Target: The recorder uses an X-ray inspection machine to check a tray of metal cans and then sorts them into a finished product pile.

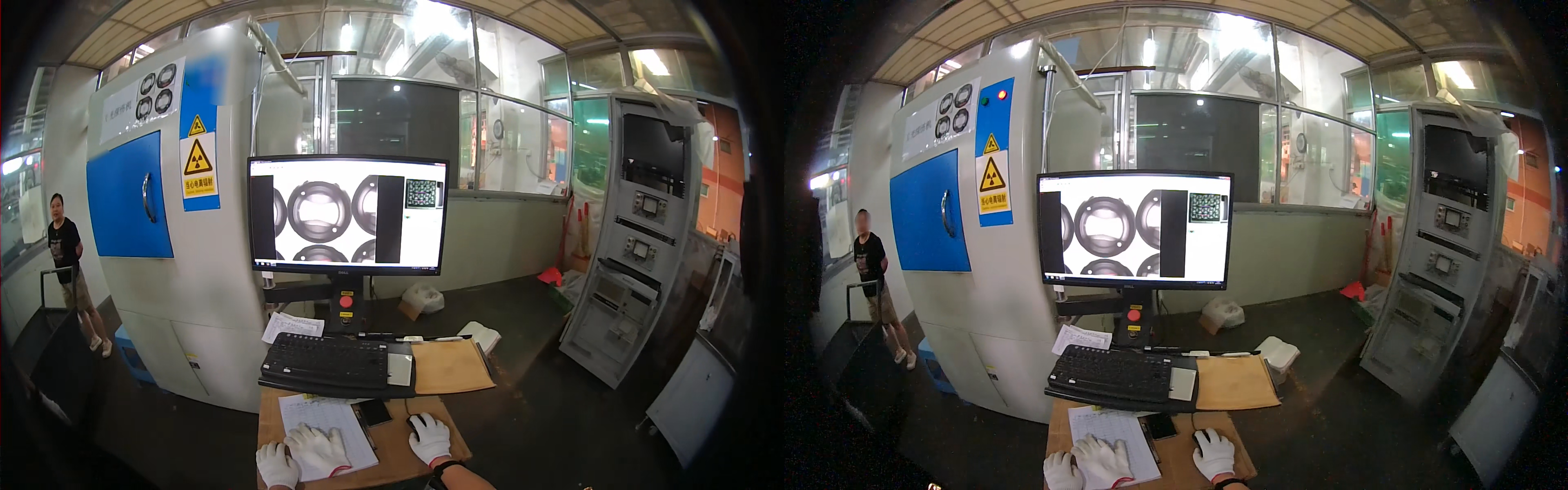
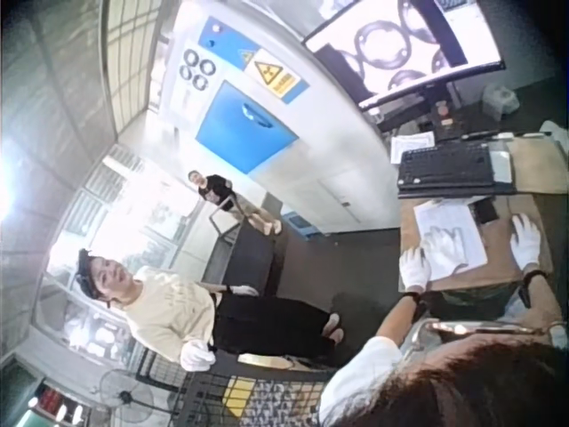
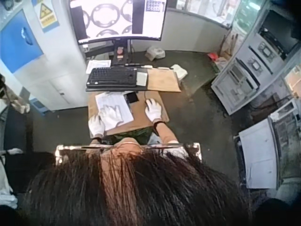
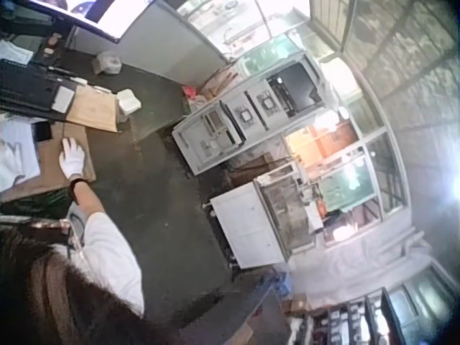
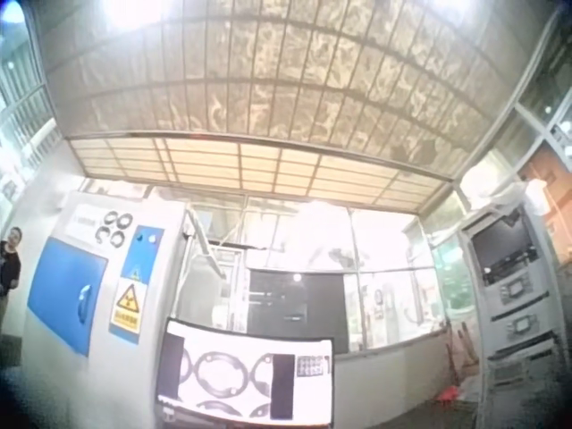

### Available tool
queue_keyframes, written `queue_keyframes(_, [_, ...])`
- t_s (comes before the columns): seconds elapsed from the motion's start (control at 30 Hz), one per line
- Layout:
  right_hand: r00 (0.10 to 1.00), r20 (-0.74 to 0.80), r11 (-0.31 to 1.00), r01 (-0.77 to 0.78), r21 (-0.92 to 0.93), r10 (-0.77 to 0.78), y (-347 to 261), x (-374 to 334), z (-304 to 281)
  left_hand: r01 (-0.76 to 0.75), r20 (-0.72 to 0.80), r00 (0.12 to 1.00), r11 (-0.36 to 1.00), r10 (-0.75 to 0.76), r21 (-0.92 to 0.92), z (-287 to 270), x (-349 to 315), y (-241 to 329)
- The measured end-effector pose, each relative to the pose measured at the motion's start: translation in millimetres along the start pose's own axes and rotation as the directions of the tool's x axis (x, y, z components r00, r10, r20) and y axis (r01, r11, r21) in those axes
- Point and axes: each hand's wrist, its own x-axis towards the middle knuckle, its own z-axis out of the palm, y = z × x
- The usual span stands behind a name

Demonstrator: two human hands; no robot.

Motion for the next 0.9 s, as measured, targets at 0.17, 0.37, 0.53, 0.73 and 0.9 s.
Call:
queue_keyframes(0.17, [0.999, -0.038, 1.0, 0.028, -0.004, -0.028, 0, -1, 3, 0.007, 0.005, 1.0, 1.0, -0.007, 0.014, -3, -4, 0])
queue_keyframes(0.37, [0.999, -0.017, 0.999, 0.043, -0.015, -0.043, -3, 2, -2, 0.031, 0.017, 0.999, 0.999, -0.031, 0.007, 8, -7, -6])
queue_keyframes(0.53, [0.999, 0.024, 0.999, 0.042, 0.003, -0.042, -2, 4, -5, 0.095, 0.144, 0.986, 0.995, -0.09, -0.028, 12, -4, -8])
queue_keyframes(0.73, [0.999, 0.05, 1.0, 0.004, -0.023, -0.003, -8, 3, -8, 0.125, 0.161, 0.979, 0.992, -0.122, -0.01, 7, -6, -8])
queue_keyframes(0.9, [0.999, 0.026, 0.999, 0.026, -0.031, -0.025, -8, 2, -10, 0.117, 0.142, 0.983, 0.993, -0.113, -0.018, 11, -7, -8])
